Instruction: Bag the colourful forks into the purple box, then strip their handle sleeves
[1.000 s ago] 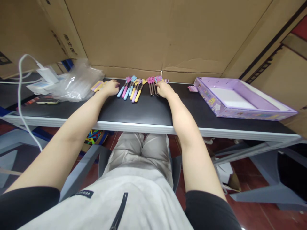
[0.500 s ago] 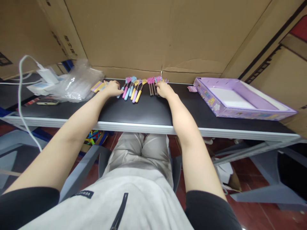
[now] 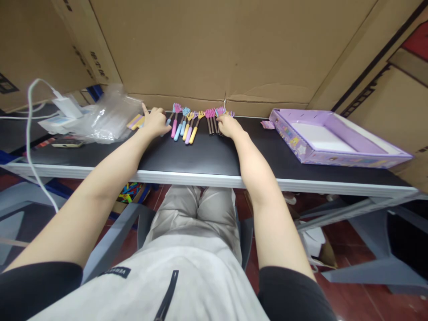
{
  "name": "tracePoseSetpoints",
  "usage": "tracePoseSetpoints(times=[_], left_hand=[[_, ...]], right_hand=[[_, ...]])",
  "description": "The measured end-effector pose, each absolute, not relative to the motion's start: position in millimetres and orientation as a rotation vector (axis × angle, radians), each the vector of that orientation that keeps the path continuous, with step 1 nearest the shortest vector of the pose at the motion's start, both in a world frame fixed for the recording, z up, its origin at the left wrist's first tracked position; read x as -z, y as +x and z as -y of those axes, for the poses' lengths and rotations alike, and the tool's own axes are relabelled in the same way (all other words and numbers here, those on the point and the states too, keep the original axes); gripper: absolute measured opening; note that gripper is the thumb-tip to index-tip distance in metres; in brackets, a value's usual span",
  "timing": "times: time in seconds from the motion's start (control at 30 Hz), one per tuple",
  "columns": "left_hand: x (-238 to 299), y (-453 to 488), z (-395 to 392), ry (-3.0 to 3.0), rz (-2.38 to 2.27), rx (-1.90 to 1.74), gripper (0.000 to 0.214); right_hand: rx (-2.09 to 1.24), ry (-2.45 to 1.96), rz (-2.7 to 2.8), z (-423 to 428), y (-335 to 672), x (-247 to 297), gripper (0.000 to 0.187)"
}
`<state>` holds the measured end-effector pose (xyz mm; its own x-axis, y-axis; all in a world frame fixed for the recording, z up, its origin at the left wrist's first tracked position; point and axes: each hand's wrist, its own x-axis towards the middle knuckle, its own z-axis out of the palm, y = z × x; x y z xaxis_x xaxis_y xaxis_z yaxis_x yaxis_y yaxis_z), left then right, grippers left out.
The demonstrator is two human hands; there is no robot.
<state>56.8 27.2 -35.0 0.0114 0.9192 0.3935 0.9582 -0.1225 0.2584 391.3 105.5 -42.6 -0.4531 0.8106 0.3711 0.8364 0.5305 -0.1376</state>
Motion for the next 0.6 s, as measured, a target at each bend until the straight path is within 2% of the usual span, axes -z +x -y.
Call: tracePoseSetpoints(times=[0.13, 0.33, 0.6], left_hand=[[27, 64, -18, -2.169, 2.006, 0.691, 0.061], [16, 72, -7, -2.115, 2.059, 0.389, 0.06], [25, 64, -19, -2.024, 2.081, 0.605, 0.05]], right_hand=[[0.101, -1.326, 2.379, -108, 393, 44, 0.058], [0.088, -1.343, 2.409, -105, 392, 41, 0.062], [0.07, -1.338, 2.399, -108, 392, 42, 0.061]])
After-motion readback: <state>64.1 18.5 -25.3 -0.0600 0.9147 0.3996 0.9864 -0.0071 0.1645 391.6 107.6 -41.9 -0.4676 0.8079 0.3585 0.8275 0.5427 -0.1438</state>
